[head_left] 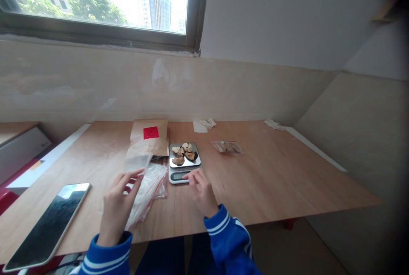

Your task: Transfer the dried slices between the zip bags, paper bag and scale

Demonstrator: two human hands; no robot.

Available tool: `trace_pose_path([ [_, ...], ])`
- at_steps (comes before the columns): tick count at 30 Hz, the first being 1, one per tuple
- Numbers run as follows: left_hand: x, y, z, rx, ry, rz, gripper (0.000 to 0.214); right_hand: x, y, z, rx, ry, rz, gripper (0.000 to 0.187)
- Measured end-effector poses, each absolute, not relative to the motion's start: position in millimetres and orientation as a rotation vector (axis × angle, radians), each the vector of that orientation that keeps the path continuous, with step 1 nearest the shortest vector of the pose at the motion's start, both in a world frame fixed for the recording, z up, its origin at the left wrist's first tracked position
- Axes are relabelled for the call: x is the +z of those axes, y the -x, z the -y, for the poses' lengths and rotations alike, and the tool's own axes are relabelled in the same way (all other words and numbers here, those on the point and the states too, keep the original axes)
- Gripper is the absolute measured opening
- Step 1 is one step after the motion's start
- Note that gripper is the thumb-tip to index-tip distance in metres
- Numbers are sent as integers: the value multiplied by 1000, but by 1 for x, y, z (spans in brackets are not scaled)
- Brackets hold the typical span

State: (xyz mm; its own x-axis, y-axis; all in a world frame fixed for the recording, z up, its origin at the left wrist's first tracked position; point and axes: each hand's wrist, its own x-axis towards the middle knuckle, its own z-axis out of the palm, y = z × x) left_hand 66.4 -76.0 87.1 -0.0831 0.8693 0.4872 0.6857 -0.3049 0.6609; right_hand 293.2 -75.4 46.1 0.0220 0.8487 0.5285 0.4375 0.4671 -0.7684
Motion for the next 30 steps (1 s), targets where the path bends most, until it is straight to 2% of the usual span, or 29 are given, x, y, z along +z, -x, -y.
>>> trace_pose_path([
  [4,104,-111,89,1407,-2056,-1377,27,70,-257,91,727,993,1589,23],
  [8,100,-125,87,1331,-2162,-1095,37,77,-251,87,812,967,1435,20],
  [13,84,-125,70,1324,-2356,-1044,44,77,-271,80,949,935,1397,25],
  [17,76,-129,56,1402,-2433,-1066,36,79,-282,79,914,997,1484,26],
  [21,71,-132,48,1455,-2401,-1060,18,77,-285,77,846,1078,1539,29],
  [23,68,-130,45,1608,-2344,-1108,13,74,-288,74,850,1129,1486,30],
  [27,59,-123,37,2135,-2045,-1359,9,68,-300,65,756,1314,1367,31],
  [30,47,-118,30,2283,-1957,-1426,5,67,-309,59,717,1295,1503,31],
])
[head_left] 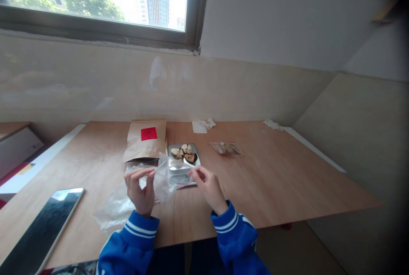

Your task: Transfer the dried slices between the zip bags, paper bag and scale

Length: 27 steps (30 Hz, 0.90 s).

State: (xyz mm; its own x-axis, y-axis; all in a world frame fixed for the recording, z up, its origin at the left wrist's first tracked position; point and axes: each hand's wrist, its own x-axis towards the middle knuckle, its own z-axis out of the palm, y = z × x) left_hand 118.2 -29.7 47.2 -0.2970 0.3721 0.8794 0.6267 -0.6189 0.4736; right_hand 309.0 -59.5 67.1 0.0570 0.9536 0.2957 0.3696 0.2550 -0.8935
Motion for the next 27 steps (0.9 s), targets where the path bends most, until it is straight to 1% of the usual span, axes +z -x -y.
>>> trace_pose_path([
  [2,40,-116,25,-2045,1701,1264,5,67,-313,55,679,1207,1612,30],
  [4,34,-115,21,-2057,1646,1308,8,66,-316,48,560,1193,1655,28],
  [9,29,-117,17,-2118,1661,1405,19,50,-322,20,204,1356,1755,29],
  [12,28,-123,17,-2209,1756,1338,19,40,-323,7,124,1422,1834,32],
  [14,28,-126,16,-2270,1818,1301,18,36,-322,5,96,1464,1854,29],
  [22,28,-126,15,-2388,1912,1179,16,43,-320,13,88,1485,1736,16],
  [24,27,-125,15,-2371,1937,1158,16,54,-318,16,168,1459,1636,15],
  [27,25,-125,15,-2342,1996,1131,16,78,-307,23,398,1350,1473,19],
])
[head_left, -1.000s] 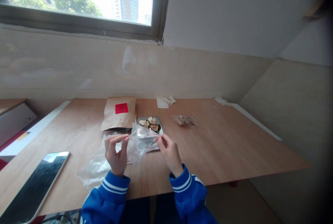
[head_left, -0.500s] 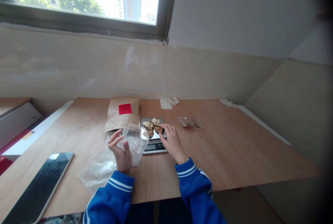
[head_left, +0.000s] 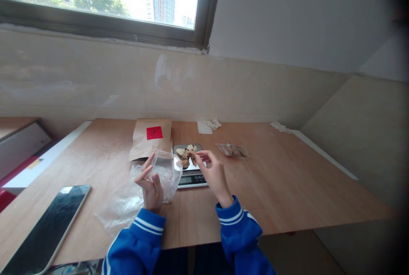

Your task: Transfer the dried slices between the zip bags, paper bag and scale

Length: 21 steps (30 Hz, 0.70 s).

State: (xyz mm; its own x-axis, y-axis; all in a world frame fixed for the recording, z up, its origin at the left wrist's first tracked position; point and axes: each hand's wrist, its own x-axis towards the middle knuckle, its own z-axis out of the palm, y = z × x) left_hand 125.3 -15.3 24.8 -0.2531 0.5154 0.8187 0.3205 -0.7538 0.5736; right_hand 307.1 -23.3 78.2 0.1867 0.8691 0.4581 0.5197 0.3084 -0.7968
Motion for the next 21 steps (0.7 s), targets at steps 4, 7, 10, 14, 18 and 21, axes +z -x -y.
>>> trace_pose_path([
  [4,23,-126,17,2125,-1880,-986,18,111,-286,36,568,1188,1467,23],
  [7,21,-126,17,2120,-1907,-930,19,118,-279,39,543,1158,1592,21],
  [10,18,-125,16,2103,-1892,-887,21,104,-282,33,493,1169,1559,26],
  [14,14,-124,15,2077,-1866,-845,26,69,-292,19,381,1227,1685,23],
  [18,14,-124,14,2103,-1887,-786,27,42,-291,14,224,1321,1964,26],
  [21,17,-124,14,2146,-1894,-783,26,35,-286,13,97,1406,2015,22],
])
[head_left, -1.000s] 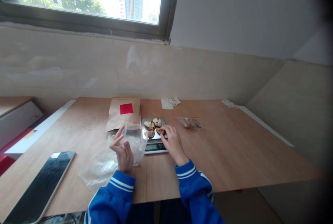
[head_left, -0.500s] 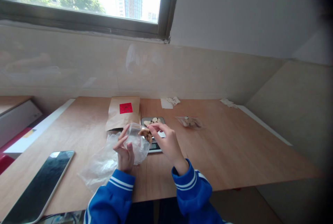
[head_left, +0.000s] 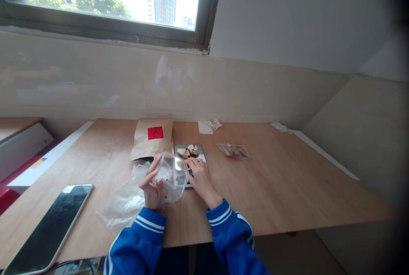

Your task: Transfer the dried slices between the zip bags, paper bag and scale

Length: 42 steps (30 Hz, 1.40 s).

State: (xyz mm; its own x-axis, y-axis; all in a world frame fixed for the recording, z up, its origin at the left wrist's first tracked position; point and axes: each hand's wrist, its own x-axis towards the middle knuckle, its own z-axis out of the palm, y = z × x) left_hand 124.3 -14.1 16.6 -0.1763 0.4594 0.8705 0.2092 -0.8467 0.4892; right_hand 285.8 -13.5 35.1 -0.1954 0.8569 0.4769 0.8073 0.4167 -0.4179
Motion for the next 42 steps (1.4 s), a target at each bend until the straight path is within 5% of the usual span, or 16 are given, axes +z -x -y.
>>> trace_pose_path([
  [13,20,-129,20,2183,-1733,-886,22,81,-292,33,318,1304,1418,21],
  [20,22,-124,19,2199,-1847,-917,18,105,-289,39,536,1091,1734,23],
  [34,22,-123,20,2202,-1905,-893,15,36,-279,-29,-69,1425,2046,36],
  [42,25,-127,21,2287,-1744,-968,17,76,-277,6,179,1360,1543,29],
])
